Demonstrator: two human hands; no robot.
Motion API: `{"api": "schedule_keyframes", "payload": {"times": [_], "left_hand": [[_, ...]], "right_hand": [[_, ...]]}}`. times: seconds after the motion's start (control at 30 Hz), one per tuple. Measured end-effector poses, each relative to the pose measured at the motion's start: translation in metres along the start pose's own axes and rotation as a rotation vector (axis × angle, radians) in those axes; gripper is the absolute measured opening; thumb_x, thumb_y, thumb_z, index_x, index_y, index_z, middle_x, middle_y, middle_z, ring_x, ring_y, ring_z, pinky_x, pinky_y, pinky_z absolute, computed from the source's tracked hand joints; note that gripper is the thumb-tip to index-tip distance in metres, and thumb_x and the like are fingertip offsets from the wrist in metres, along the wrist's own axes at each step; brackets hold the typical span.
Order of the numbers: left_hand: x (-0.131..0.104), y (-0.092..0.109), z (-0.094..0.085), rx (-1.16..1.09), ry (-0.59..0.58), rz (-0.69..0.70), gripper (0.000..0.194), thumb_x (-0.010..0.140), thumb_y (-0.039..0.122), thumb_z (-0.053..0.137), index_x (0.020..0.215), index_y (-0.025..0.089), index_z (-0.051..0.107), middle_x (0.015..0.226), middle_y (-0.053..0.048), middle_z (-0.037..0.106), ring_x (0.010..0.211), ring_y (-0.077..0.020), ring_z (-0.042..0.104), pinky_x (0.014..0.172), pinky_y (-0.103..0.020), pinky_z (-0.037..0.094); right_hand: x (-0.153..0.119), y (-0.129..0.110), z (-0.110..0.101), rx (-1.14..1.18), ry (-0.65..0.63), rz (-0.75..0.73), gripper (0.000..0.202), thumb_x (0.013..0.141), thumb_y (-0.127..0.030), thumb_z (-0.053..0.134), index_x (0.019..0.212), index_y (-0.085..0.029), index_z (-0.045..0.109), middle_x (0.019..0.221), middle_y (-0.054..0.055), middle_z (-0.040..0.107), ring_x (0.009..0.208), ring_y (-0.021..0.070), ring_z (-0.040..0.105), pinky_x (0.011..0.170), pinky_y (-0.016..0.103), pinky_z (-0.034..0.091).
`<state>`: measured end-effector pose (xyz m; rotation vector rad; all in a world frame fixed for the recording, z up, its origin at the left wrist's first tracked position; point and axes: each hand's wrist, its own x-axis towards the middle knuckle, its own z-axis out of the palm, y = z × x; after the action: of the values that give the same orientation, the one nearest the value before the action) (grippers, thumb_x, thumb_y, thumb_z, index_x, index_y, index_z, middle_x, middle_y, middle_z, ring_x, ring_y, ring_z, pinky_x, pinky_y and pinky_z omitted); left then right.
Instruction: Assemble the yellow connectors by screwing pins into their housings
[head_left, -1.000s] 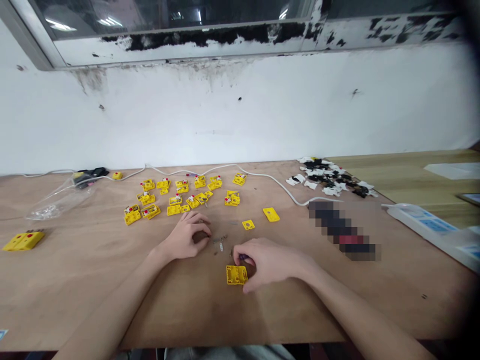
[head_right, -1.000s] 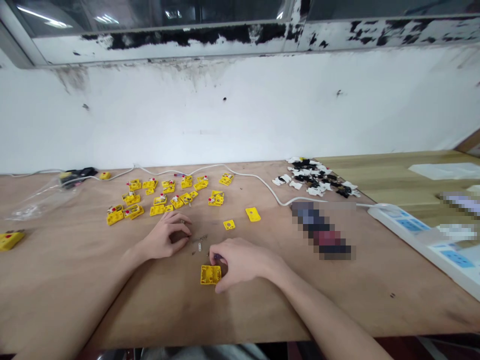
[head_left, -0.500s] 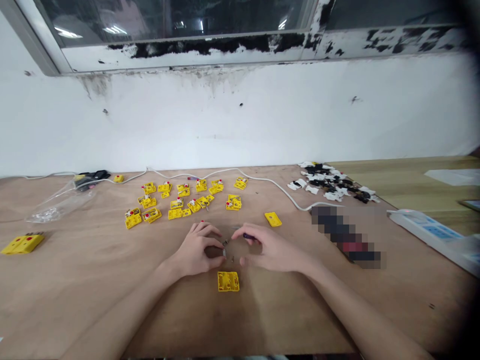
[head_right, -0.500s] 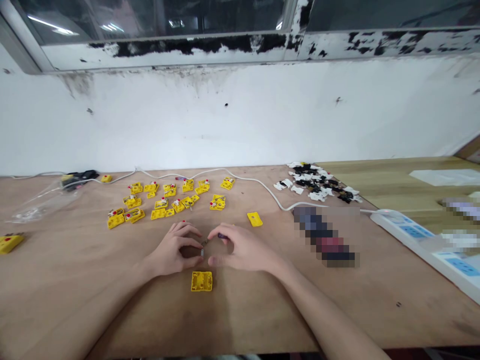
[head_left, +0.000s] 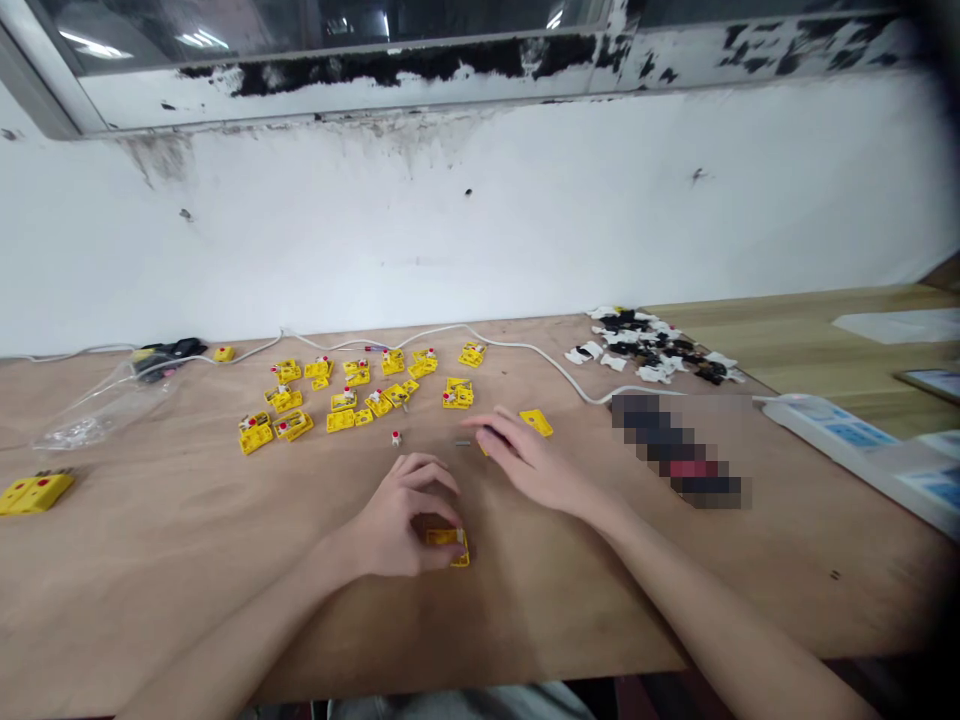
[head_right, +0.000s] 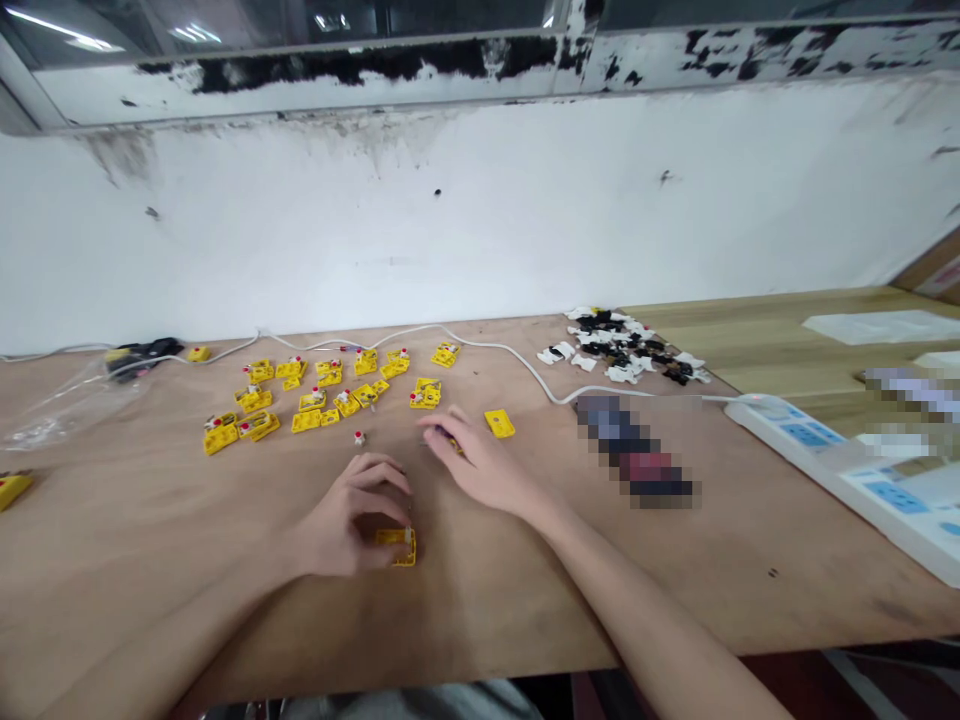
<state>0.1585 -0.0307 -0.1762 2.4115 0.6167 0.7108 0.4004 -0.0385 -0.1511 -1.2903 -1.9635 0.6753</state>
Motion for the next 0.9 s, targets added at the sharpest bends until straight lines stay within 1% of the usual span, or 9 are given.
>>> {"api": "schedule_keyframes", "payload": {"times": [0.07,0.13,0.27,0.43,0.53,0.6,0.73,0.8,0.9], "left_hand": [[-0.002,0.005,0.002,0.015,-0.035,0.005,0.014,0.071,0.031,0.083,0.083,0.029,0.077,0.107,-0.003,0.069,0.115,-0.0253,0.054,0.102,-0.042,0.042],[-0.004,0.008,0.003,0.031,-0.054,0.006,0.014,0.071,0.031,0.082,0.084,0.029,0.077,0.104,-0.003,0.070,0.112,-0.0254,0.056,0.101,-0.042,0.042],[-0.005,0.014,0.005,0.042,-0.058,-0.007,0.013,0.071,0.031,0.080,0.082,0.027,0.074,0.101,-0.002,0.071,0.102,-0.0233,0.059,0.096,-0.040,0.043],[-0.003,0.018,0.005,0.025,-0.009,-0.024,0.013,0.071,0.026,0.078,0.082,0.025,0.071,0.095,-0.001,0.071,0.093,-0.0197,0.062,0.090,-0.038,0.045],[-0.006,0.009,-0.003,0.037,0.063,-0.033,0.012,0.074,0.026,0.075,0.084,0.024,0.070,0.094,-0.003,0.071,0.094,-0.0202,0.062,0.090,-0.038,0.046],[-0.009,-0.004,-0.013,0.062,0.120,-0.043,0.011,0.077,0.028,0.073,0.086,0.024,0.069,0.094,-0.004,0.071,0.096,-0.0210,0.063,0.092,-0.040,0.046],[-0.018,-0.032,-0.032,0.120,0.169,-0.087,0.012,0.080,0.030,0.072,0.088,0.023,0.070,0.098,-0.005,0.070,0.097,-0.0210,0.063,0.092,-0.039,0.047],[-0.020,-0.041,-0.035,0.146,0.193,-0.114,0.010,0.080,0.030,0.072,0.088,0.023,0.070,0.097,-0.004,0.070,0.094,-0.0201,0.064,0.091,-0.039,0.048],[-0.020,-0.046,-0.035,0.176,0.214,-0.121,0.010,0.080,0.031,0.073,0.086,0.023,0.071,0.095,-0.003,0.070,0.090,-0.0191,0.064,0.088,-0.038,0.048]], "right_hand": [[0.001,-0.001,-0.001,0.034,0.056,0.005,0.036,0.105,-0.036,0.033,0.128,-0.028,0.059,0.114,0.007,0.058,0.104,0.0208,0.059,0.095,0.036,0.047],[0.003,-0.003,-0.001,0.058,0.113,-0.025,0.036,0.105,-0.035,0.033,0.128,-0.027,0.059,0.110,0.007,0.057,0.100,0.0203,0.060,0.092,0.036,0.049],[0.004,-0.003,0.002,0.121,0.228,-0.104,0.027,0.101,-0.037,0.048,0.120,-0.025,0.063,0.109,0.008,0.061,0.097,0.0207,0.062,0.090,0.036,0.052],[0.001,0.001,0.010,0.351,0.357,-0.039,0.024,0.094,-0.041,0.062,0.112,-0.024,0.062,0.098,0.006,0.069,0.090,0.0218,0.071,0.081,0.036,0.058],[0.000,0.001,0.015,0.435,0.425,-0.015,0.026,0.090,-0.043,0.067,0.107,-0.024,0.063,0.099,0.006,0.070,0.087,0.0223,0.073,0.078,0.036,0.060],[0.001,0.000,0.019,0.484,0.452,0.000,0.029,0.088,-0.045,0.070,0.105,-0.024,0.062,0.097,0.005,0.070,0.086,0.0225,0.074,0.078,0.036,0.061],[0.002,-0.004,0.027,0.530,0.459,0.028,0.033,0.084,-0.049,0.073,0.102,-0.025,0.060,0.093,0.004,0.070,0.083,0.0224,0.074,0.077,0.037,0.062],[0.002,-0.005,0.031,0.529,0.452,0.050,0.034,0.083,-0.051,0.073,0.100,-0.026,0.060,0.091,0.004,0.070,0.081,0.0223,0.073,0.076,0.037,0.062],[0.001,-0.007,0.034,0.536,0.410,0.054,0.033,0.083,-0.053,0.072,0.097,-0.026,0.059,0.084,0.003,0.070,0.076,0.0216,0.072,0.073,0.037,0.062]]}}
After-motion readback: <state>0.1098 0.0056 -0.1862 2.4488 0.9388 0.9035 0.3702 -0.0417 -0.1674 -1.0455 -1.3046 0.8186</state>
